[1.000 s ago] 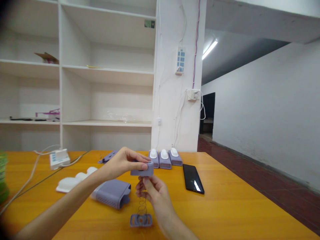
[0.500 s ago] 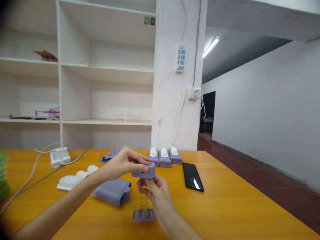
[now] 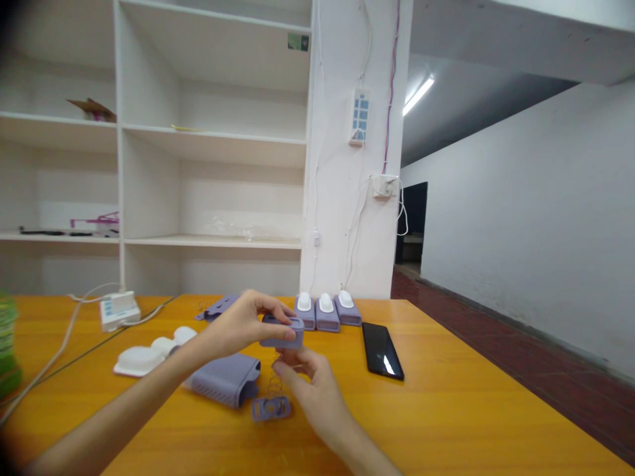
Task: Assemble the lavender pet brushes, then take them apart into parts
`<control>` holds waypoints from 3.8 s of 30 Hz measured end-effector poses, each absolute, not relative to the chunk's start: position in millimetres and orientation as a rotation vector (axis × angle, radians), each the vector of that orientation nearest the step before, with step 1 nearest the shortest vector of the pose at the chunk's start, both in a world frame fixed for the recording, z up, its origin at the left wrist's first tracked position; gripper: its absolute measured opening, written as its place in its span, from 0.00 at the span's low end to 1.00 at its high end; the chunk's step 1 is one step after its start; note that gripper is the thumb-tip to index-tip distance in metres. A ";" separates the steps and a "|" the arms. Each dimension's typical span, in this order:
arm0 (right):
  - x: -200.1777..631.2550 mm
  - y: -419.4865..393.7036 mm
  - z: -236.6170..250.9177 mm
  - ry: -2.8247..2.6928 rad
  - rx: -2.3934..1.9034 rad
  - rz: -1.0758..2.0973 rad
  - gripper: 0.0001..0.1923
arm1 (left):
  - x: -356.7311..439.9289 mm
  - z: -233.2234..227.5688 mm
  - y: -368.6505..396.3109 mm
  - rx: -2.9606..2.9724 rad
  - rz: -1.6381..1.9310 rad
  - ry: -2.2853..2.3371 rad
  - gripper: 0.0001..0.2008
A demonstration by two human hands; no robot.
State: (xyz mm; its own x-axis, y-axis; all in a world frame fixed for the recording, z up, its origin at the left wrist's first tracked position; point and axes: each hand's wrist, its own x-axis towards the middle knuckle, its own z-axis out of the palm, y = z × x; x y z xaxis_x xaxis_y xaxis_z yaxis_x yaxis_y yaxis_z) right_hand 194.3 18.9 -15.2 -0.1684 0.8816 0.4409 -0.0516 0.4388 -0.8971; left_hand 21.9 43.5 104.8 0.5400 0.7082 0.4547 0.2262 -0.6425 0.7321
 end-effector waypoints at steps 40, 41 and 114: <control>201.6 18.3 2.4 -1.435 -0.837 0.921 0.21 | 18.1 81.4 48.6 1.900 1.133 0.657 0.26; 205.1 17.3 5.8 -1.479 -0.860 0.891 0.21 | 15.7 81.6 51.9 1.858 1.167 0.655 0.27; 274.6 47.9 -15.1 -1.432 -1.153 1.600 0.17 | -82.6 -4.6 49.3 2.580 0.626 1.292 0.40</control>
